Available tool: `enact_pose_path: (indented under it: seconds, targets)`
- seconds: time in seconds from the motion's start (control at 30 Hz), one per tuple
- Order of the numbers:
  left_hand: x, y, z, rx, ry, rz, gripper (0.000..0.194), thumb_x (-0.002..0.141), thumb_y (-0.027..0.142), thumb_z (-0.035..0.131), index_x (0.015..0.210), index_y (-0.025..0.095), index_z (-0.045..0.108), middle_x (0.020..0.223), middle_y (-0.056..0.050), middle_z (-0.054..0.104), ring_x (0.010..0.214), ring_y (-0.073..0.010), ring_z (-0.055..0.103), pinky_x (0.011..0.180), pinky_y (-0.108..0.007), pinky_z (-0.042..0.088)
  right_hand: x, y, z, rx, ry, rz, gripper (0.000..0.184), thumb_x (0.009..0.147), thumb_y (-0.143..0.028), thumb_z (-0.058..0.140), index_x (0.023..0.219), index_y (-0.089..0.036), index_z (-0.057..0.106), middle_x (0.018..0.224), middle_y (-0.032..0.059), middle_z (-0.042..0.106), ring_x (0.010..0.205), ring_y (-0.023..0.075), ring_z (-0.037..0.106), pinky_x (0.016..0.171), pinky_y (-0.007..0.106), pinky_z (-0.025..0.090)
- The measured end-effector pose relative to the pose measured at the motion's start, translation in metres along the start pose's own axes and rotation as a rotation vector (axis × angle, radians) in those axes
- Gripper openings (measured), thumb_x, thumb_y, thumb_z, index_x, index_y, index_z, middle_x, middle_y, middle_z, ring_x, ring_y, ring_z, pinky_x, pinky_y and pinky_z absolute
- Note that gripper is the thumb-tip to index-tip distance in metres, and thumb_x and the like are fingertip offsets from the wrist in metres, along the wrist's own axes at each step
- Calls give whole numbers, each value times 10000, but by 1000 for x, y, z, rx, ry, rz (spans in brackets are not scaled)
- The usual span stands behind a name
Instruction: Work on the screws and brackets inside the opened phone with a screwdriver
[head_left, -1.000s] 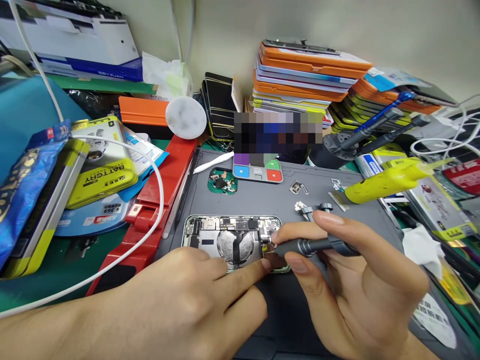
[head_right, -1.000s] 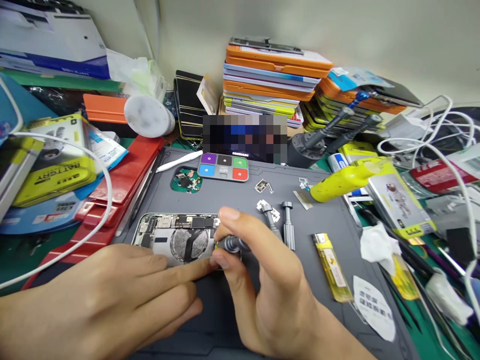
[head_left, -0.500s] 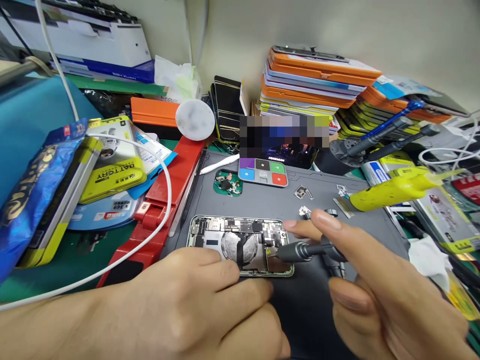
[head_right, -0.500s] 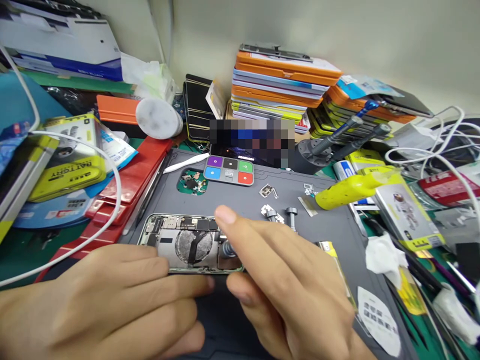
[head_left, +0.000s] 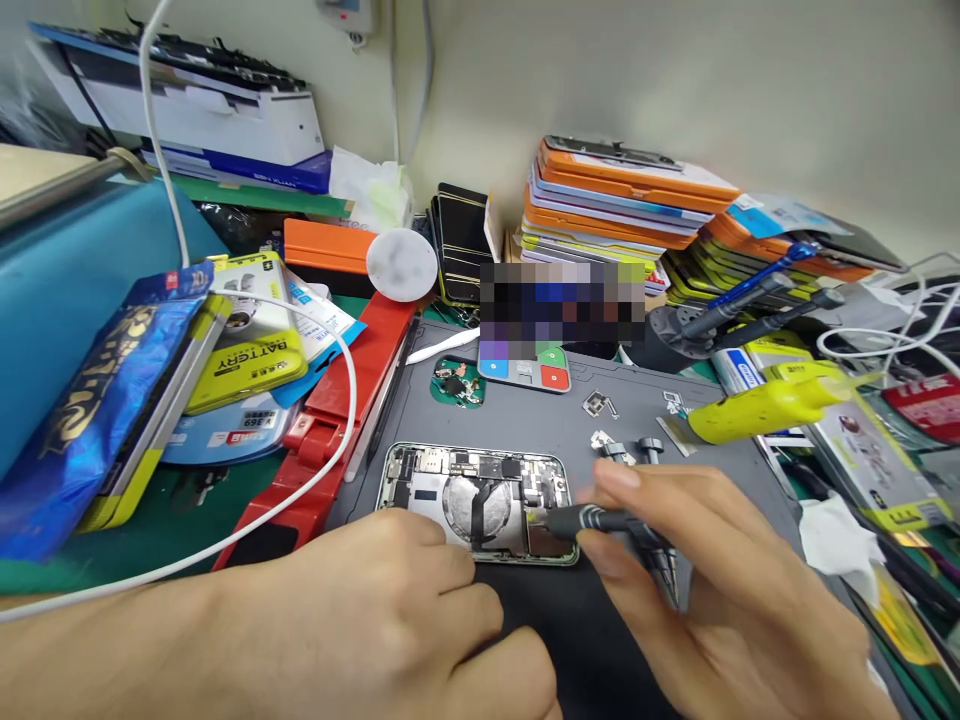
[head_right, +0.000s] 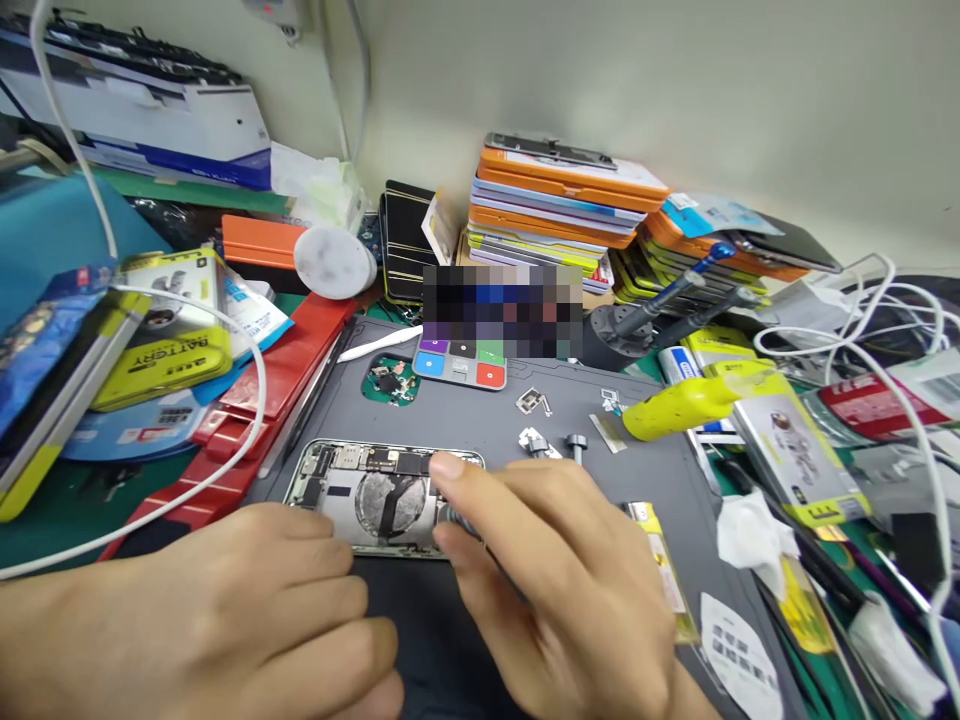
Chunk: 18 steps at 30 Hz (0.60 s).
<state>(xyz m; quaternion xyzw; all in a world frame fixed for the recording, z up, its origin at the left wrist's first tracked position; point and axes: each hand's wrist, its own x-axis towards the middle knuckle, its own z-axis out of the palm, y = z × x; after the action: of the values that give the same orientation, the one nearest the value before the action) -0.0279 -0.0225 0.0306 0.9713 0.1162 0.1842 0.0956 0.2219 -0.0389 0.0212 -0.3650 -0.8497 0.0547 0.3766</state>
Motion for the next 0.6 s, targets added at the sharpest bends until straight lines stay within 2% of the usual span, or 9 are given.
enact_pose_path:
  seconds: [0.07, 0.13, 0.27, 0.37, 0.47, 0.57, 0.6]
  targets:
    - [0, 1, 0, -1, 13, -20, 290, 1075, 306, 664, 801, 216, 631, 634, 51, 650, 492, -142, 567, 458, -339, 461, 1, 1, -1, -60, -13, -42, 564, 952, -33, 640, 1493, -187, 597, 1072, 82, 808, 886, 234, 761, 770, 376, 648]
    - [0, 0, -1, -14, 32, -8, 287, 1075, 320, 669, 811, 216, 628, 678, 53, 673, 509, -133, 569, 469, -333, 471, 3, -1, -2, -49, -47, -76, 517, 973, -25, 568, 1477, -136, 607, 1104, 112, 800, 956, 236, 767, 787, 356, 651]
    - [-1, 0, -7, -45, 75, -13, 243, 1091, 304, 646, 868, 208, 624, 723, 50, 686, 538, -125, 580, 490, -309, 467, 7, -7, -3, -63, 11, -113, 496, 923, 32, 577, 1379, -135, 680, 974, 73, 791, 845, 182, 745, 761, 297, 644]
    - [-3, 0, -7, -95, 99, -97, 200, 1129, 285, 563, 950, 202, 596, 762, 41, 697, 607, -130, 651, 577, -264, 510, 9, -9, -1, -48, 32, -112, 501, 911, 45, 566, 1376, -106, 673, 1080, 108, 801, 975, 206, 767, 823, 312, 653]
    - [-4, 1, -1, -140, 177, -204, 252, 1185, 293, 369, 1003, 227, 531, 818, 39, 730, 643, -127, 689, 619, -235, 516, 10, -7, 1, -28, 55, -98, 513, 905, 57, 577, 1387, -99, 660, 1058, 108, 807, 926, 197, 768, 785, 299, 650]
    - [-5, 0, 4, -237, 254, -302, 294, 1193, 336, 278, 984, 258, 470, 733, 84, 658, 533, -105, 602, 519, -203, 441, 10, -6, 1, -24, 58, -108, 506, 913, 51, 566, 1395, -79, 645, 1073, 129, 808, 970, 213, 766, 811, 328, 656]
    - [-5, -1, 5, -293, 236, -351, 276, 1187, 336, 290, 990, 263, 470, 733, 87, 639, 530, -105, 586, 508, -197, 431, 10, -6, 1, -26, 60, -109, 510, 915, 54, 558, 1403, -72, 638, 1064, 130, 807, 965, 213, 764, 803, 330, 657]
